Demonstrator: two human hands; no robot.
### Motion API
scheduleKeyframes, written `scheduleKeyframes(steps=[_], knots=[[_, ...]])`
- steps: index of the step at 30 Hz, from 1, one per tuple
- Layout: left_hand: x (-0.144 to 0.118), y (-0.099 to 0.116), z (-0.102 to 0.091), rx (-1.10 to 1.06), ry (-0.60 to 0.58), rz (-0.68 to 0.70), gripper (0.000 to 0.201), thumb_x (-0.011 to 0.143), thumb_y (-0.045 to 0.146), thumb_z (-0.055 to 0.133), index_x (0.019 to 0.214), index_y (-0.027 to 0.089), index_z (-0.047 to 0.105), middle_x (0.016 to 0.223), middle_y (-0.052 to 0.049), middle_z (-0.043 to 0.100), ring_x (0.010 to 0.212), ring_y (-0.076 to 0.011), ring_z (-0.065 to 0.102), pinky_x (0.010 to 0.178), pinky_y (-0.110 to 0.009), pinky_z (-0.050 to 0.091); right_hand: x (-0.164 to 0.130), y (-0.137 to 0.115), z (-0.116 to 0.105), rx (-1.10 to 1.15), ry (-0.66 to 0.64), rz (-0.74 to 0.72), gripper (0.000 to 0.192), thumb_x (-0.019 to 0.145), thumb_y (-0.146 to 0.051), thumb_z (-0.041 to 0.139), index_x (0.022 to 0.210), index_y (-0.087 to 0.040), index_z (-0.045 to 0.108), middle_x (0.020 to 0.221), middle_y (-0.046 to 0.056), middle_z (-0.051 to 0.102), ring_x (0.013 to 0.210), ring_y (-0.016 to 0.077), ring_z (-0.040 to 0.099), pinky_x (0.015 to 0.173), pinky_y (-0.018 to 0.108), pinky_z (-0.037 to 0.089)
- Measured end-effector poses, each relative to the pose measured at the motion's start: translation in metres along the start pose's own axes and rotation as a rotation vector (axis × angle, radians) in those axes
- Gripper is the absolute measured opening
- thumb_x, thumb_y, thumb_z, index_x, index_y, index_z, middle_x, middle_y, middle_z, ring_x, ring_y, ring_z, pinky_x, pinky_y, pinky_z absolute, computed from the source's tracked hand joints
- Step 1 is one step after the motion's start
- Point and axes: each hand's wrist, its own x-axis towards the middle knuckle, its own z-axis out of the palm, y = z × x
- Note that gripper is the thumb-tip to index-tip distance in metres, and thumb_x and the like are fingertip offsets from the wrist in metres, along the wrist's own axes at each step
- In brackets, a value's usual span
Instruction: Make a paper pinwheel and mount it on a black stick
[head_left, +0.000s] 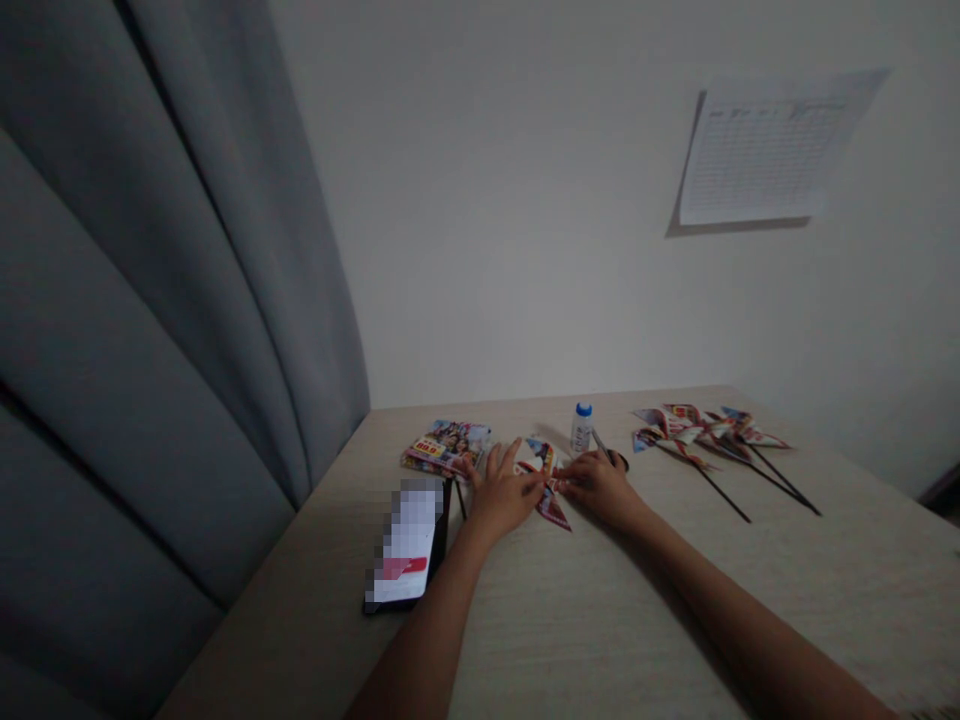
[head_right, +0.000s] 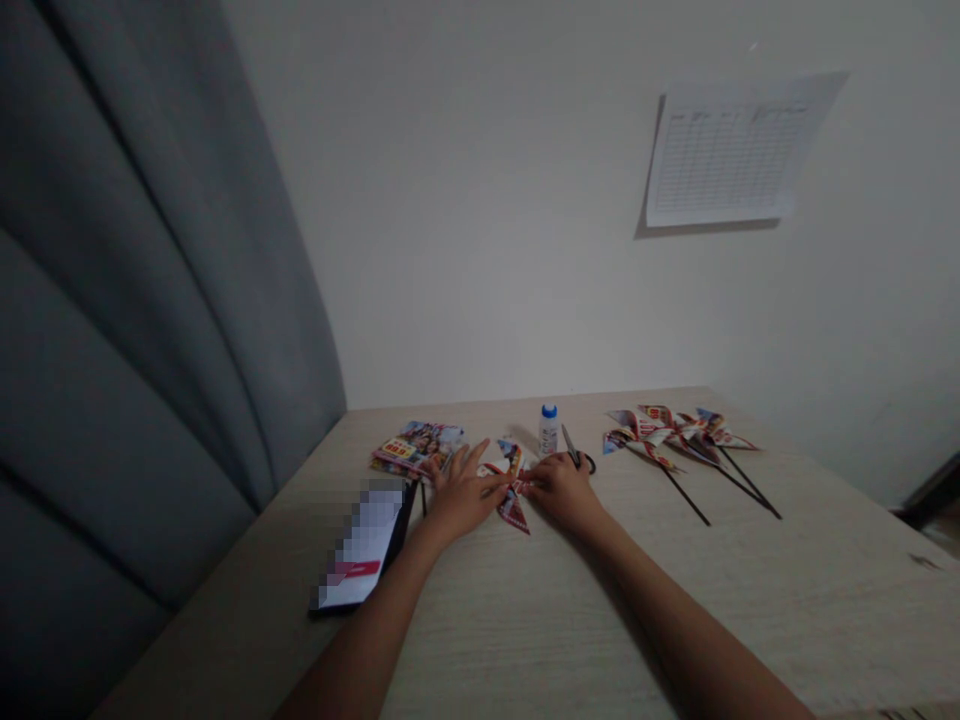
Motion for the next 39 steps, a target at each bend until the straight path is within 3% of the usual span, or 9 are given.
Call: scheduleKeyframes(steps=[9,19,24,30,39], knots=[[-0.0006,0.0025,-0.0002,-0.034,0.1,-0.012,0.025,0.094,0.057,0.058,0.112,0.054,0.075,0.166,0.008,0.035,0.152,-0.0371,0.025,0.117,-0.078,-0.006,0.0017,0.0075,0.0048,0.016,0.019,-0.018,0.029,0.091,-0.047,0.063,0.109,-0.032,0.08,0.116,0.007,0.077,0.123,0.0318,0.059,0.109,0.052,0.033],[-0.0024,0.0013,-0.0003,0.017,0.071,0.022,0.029,0.097,0.056,0.052,0.116,0.053,0.073,0.168,0.009,0.031,0.155,-0.0382,0.021,0.116,-0.079,-0.011,0.002,0.0067,0.0039,0.029,0.018,-0.039,0.03,0.09,-0.046,0.063,0.109,-0.03,0.08,0.113,0.007,0.078,0.119,0.0289,0.061,0.106,0.045,0.037],[-0.0033,0.0033,-0.0017,0.068,0.102,0.068,0.03,0.099,0.055,0.049,0.117,0.053,0.073,0.167,0.008,0.033,0.155,-0.0404,0.021,0.113,-0.081,-0.014,0.0014,0.0062,0.0049,0.017,0.03,-0.032,0.03,0.091,-0.047,0.062,0.109,-0.03,0.08,0.113,0.008,0.077,0.119,0.0296,0.061,0.108,0.048,0.034],[-0.003,0.0012,-0.002,0.072,0.067,0.048,0.032,0.099,0.059,0.046,0.119,0.055,0.071,0.168,0.006,0.031,0.156,-0.0394,0.02,0.112,-0.084,-0.007,0.0011,0.0059,0.0031,0.035,0.017,-0.058,0.033,0.092,-0.048,0.062,0.11,-0.028,0.08,0.112,0.009,0.077,0.117,0.0288,0.062,0.107,0.046,0.036],[-0.0012,-0.0003,0.0046,0.022,0.078,0.003,0.031,0.097,0.058,0.052,0.121,0.055,0.07,0.169,0.007,0.03,0.155,-0.0412,0.02,0.112,-0.083,-0.01,0.0015,0.0077,0.0059,0.034,0.007,-0.019,0.029,0.091,-0.047,0.062,0.108,-0.031,0.08,0.116,0.007,0.076,0.123,0.0322,0.059,0.112,0.055,0.028]])
